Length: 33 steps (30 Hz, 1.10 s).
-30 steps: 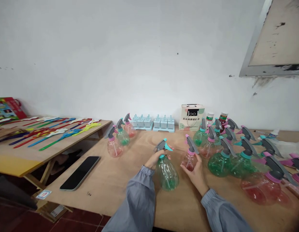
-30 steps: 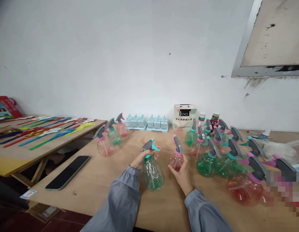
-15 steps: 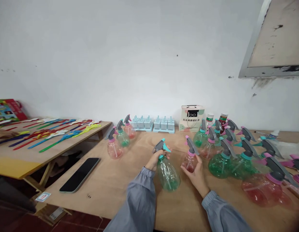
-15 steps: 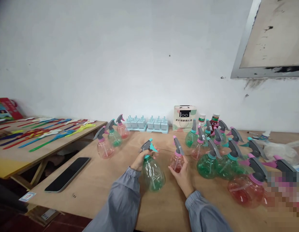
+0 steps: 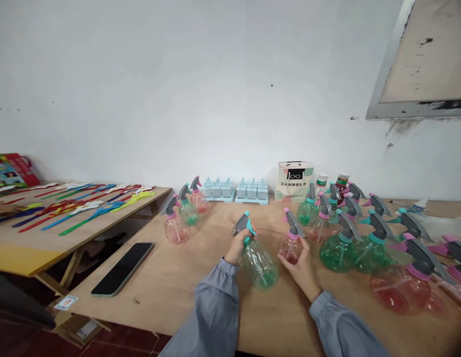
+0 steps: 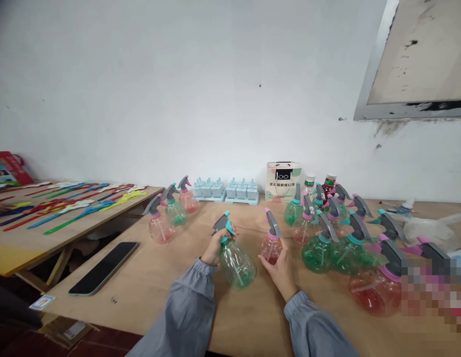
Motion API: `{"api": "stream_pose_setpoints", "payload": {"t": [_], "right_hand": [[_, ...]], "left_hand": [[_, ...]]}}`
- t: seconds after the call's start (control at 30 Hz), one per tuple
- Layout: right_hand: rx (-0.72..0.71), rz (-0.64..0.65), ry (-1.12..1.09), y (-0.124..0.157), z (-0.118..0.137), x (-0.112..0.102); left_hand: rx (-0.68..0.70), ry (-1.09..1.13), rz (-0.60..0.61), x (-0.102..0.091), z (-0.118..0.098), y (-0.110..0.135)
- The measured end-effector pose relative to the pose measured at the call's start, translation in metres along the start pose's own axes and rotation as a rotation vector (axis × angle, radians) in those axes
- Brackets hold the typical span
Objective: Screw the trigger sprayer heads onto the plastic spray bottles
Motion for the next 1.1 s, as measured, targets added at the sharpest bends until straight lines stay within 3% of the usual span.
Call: {"api": "stream_pose_setpoints", "payload": {"t": [0.17, 0.27, 0.33, 0.47, 0.57, 0.67, 0.83, 1.0, 1.1], "right_hand": [[0.007, 0.009, 0.005, 0.000, -0.001, 0.000], [0.014, 0.019, 0.002, 0.000, 0.000, -0.001], [0.023, 0.020, 0.001, 0.000, 0.000, -0.002], [0.036, 0.010, -0.006, -0.001, 0.001, -0.002], [0.040, 0.012, 0.004, -0.001, 0.001, -0.003], [0.038, 0.001, 0.007, -0.001, 0.001, -0.003], [0.032, -0.005, 0.001, -0.001, 0.002, -0.002], [0.018, -0.002, 0.010, -0.001, 0.002, -0.003], [0.020, 0.008, 0.008, -0.001, 0.001, -0.002]], "left_hand": [[0.162, -0.139, -0.097, -0.013, -0.033, 0.015], [0.186, -0.335, -0.174, -0.038, -0.063, 0.034], [0.187, -0.481, -0.318, -0.069, -0.083, 0.050], [0.227, -0.696, -0.725, -0.152, -0.116, 0.083], [0.295, -0.699, -0.854, -0.205, -0.129, 0.098], [0.306, -0.720, -0.908, -0.240, -0.132, 0.103], [0.321, -0.741, -0.873, -0.265, -0.126, 0.094], [0.343, -0.811, -0.916, -0.273, -0.122, 0.085], [0.356, -0.967, -0.938, -0.275, -0.118, 0.086]]}}
Point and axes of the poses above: each hand's wrist, its own y-axis away from the middle knuckle, its own x-axis out of the palm, z = x × y, the point moved 4 cm from there along -y, towards the middle knuckle, and after that the axes turned 2 degrees about z, right-handed, at the moved point
